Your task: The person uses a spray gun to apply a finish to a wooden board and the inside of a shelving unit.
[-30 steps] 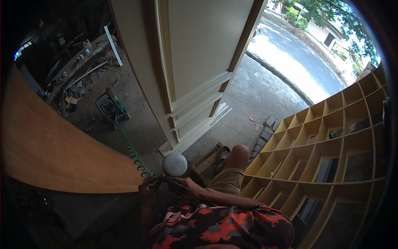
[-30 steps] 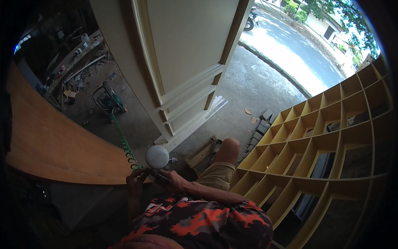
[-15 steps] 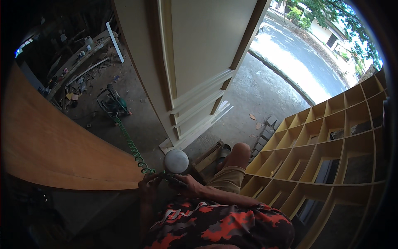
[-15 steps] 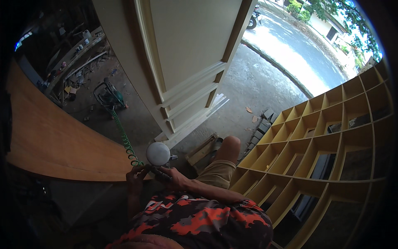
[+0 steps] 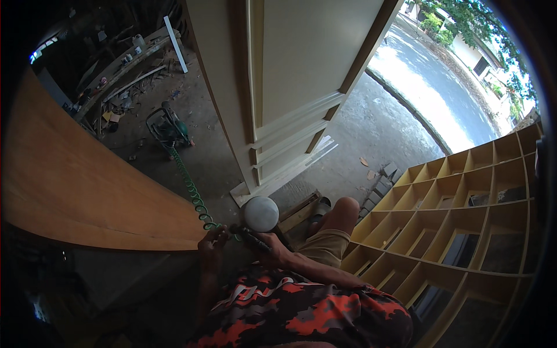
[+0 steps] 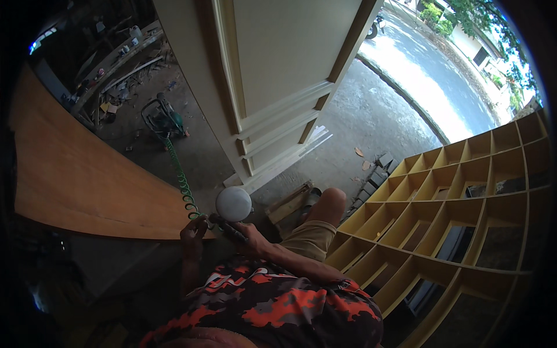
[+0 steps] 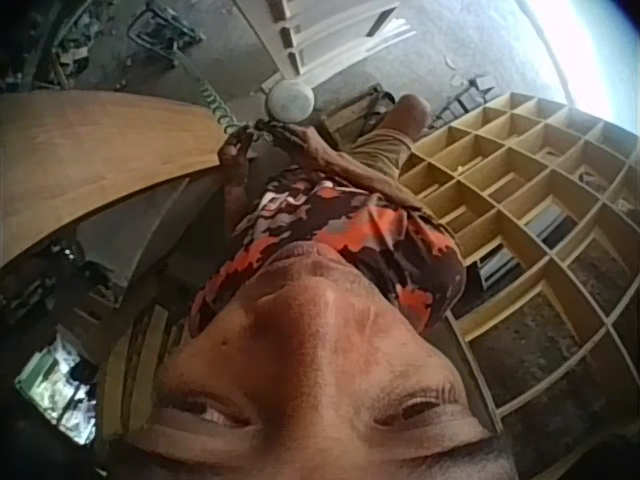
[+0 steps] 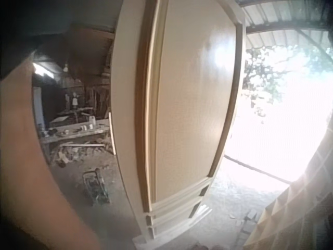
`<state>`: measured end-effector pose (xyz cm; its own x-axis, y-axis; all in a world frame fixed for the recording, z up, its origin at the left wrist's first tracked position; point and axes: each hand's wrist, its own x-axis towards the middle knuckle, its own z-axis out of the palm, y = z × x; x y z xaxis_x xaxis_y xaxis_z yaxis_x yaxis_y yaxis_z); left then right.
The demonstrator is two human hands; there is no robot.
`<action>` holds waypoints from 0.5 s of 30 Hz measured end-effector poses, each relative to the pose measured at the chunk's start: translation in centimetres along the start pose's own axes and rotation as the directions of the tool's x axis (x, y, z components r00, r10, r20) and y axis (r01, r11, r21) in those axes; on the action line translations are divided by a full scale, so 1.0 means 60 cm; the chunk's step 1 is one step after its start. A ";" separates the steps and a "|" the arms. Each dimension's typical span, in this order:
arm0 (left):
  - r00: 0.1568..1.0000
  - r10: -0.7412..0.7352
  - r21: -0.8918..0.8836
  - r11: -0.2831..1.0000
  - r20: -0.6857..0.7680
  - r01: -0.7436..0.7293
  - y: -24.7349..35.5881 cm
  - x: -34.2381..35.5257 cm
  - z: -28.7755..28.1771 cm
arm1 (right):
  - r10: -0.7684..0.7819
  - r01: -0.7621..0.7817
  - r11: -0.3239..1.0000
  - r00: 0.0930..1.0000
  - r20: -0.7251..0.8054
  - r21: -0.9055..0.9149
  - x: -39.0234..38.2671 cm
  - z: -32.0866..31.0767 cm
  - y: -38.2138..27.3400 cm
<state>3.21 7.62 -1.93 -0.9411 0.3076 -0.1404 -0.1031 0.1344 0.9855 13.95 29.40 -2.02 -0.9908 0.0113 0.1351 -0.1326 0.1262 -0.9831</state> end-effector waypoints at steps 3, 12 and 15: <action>1.000 0.003 0.072 0.997 0.017 -0.004 -0.012 0.001 -0.009 | 0.065 -0.065 0.998 0.998 -0.021 0.017 0.010 -0.016 -0.024; 0.999 -0.040 0.063 0.997 -0.003 0.040 -0.016 -0.004 -0.015 | -0.018 0.014 1.000 0.986 -0.169 -0.025 0.026 -0.041 -0.027; 1.000 0.011 0.065 0.998 -0.014 -0.010 -0.022 -0.001 -0.013 | -0.010 0.003 0.999 0.985 -0.175 -0.037 0.030 -0.039 -0.028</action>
<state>3.16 6.71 -3.14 -0.9467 0.2954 -0.1286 -0.0728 0.1925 0.9786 12.48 31.54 0.16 -0.9692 0.1834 0.1641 -0.1347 0.1630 -0.9774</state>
